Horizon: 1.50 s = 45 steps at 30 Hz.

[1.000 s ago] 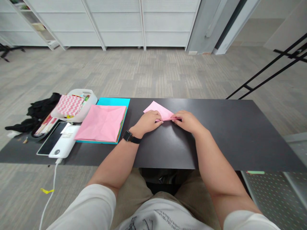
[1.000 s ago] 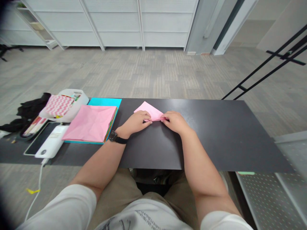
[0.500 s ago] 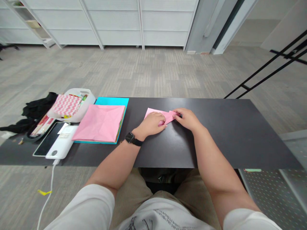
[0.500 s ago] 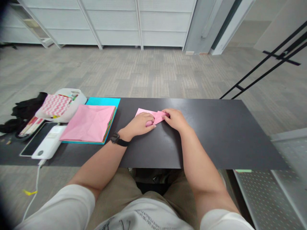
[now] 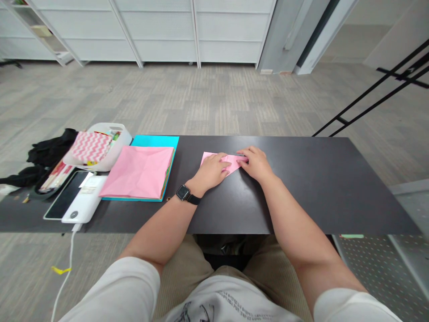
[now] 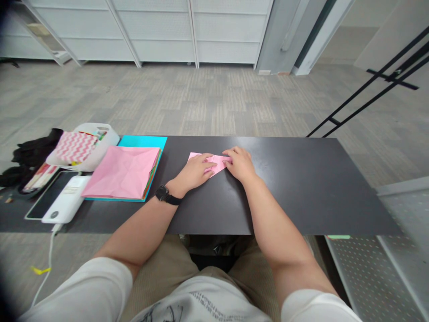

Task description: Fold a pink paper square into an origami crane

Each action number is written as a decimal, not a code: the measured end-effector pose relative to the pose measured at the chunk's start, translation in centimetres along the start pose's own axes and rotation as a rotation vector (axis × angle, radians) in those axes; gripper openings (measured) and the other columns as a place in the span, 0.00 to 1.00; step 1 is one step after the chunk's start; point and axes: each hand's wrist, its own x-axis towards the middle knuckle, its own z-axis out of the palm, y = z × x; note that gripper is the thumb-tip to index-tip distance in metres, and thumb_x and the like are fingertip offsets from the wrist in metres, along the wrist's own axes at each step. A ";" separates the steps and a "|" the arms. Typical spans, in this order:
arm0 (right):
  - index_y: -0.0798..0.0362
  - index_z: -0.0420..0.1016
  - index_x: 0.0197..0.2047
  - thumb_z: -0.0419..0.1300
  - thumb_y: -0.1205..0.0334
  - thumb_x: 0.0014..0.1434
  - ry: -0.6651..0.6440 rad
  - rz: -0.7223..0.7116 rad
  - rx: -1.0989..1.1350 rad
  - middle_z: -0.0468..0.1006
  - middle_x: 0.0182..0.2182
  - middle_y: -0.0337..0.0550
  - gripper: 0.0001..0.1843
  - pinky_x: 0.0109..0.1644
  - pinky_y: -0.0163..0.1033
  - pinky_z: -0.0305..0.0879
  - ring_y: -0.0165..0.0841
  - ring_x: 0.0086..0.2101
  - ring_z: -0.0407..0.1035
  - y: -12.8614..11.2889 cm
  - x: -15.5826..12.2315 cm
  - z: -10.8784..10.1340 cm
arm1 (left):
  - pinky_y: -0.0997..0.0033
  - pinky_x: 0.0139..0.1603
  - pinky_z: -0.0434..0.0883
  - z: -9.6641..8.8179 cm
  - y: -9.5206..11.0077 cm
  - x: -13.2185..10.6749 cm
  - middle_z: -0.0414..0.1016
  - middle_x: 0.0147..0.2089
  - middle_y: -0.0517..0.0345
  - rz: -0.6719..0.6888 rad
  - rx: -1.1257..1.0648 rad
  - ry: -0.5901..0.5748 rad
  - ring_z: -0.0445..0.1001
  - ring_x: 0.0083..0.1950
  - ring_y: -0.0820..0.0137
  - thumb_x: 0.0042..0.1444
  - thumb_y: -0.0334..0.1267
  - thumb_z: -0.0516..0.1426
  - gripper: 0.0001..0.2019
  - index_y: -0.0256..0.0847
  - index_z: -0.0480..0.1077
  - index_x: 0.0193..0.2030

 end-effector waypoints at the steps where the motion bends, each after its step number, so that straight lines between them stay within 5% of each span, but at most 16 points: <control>1: 0.44 0.84 0.55 0.67 0.64 0.64 0.020 0.008 -0.012 0.81 0.51 0.50 0.16 0.62 0.59 0.67 0.50 0.54 0.73 -0.2 0.0 -0.2 | 0.43 0.71 0.71 0.1 0.0 0.0 0.72 0.71 0.47 -0.005 0.011 0.001 0.73 0.68 0.52 0.68 0.35 0.60 0.11 0.45 0.83 0.52; 5: 0.46 0.84 0.49 0.66 0.64 0.65 0.061 0.018 -0.029 0.82 0.49 0.50 0.10 0.60 0.56 0.68 0.49 0.52 0.74 -1.1 -0.5 -1.6 | 0.42 0.72 0.68 0.3 -0.1 -0.1 0.71 0.75 0.49 -0.006 0.010 -0.009 0.71 0.70 0.51 0.69 0.36 0.60 0.14 0.46 0.82 0.58; 10: 0.47 0.83 0.41 0.68 0.62 0.66 -0.150 -0.029 0.034 0.82 0.41 0.45 0.01 0.50 0.46 0.71 0.41 0.43 0.76 -2.5 -1.3 -1.8 | 0.41 0.70 0.69 0.5 0.5 -0.1 0.75 0.71 0.45 -0.032 0.026 -0.009 0.71 0.69 0.48 0.70 0.40 0.60 0.19 0.42 0.76 0.65; 20: 0.49 0.80 0.41 0.72 0.60 0.62 -0.185 0.034 -0.060 0.82 0.44 0.47 0.07 0.54 0.46 0.70 0.42 0.46 0.75 -3.6 -1.5 -1.0 | 0.39 0.67 0.70 0.8 0.4 -0.2 0.74 0.72 0.45 -0.020 0.019 0.014 0.71 0.67 0.45 0.69 0.43 0.62 0.17 0.47 0.77 0.62; 34: 0.48 0.81 0.38 0.72 0.56 0.65 -0.283 0.103 -0.085 0.82 0.42 0.45 0.07 0.43 0.42 0.67 0.40 0.42 0.76 -6.0 -2.0 -1.5 | 0.46 0.67 0.70 0.2 -0.5 -0.4 0.75 0.69 0.48 0.054 -0.013 -0.042 0.72 0.61 0.50 0.65 0.44 0.66 0.20 0.46 0.76 0.63; 45: 0.49 0.83 0.39 0.70 0.51 0.68 -0.154 0.382 -0.134 0.84 0.44 0.46 0.11 0.46 0.41 0.65 0.39 0.44 0.75 -1.6 -0.5 -2.2 | 0.45 0.70 0.69 -0.3 -0.5 -0.2 0.70 0.75 0.50 0.013 0.040 -0.146 0.69 0.67 0.48 0.68 0.51 0.63 0.24 0.45 0.75 0.66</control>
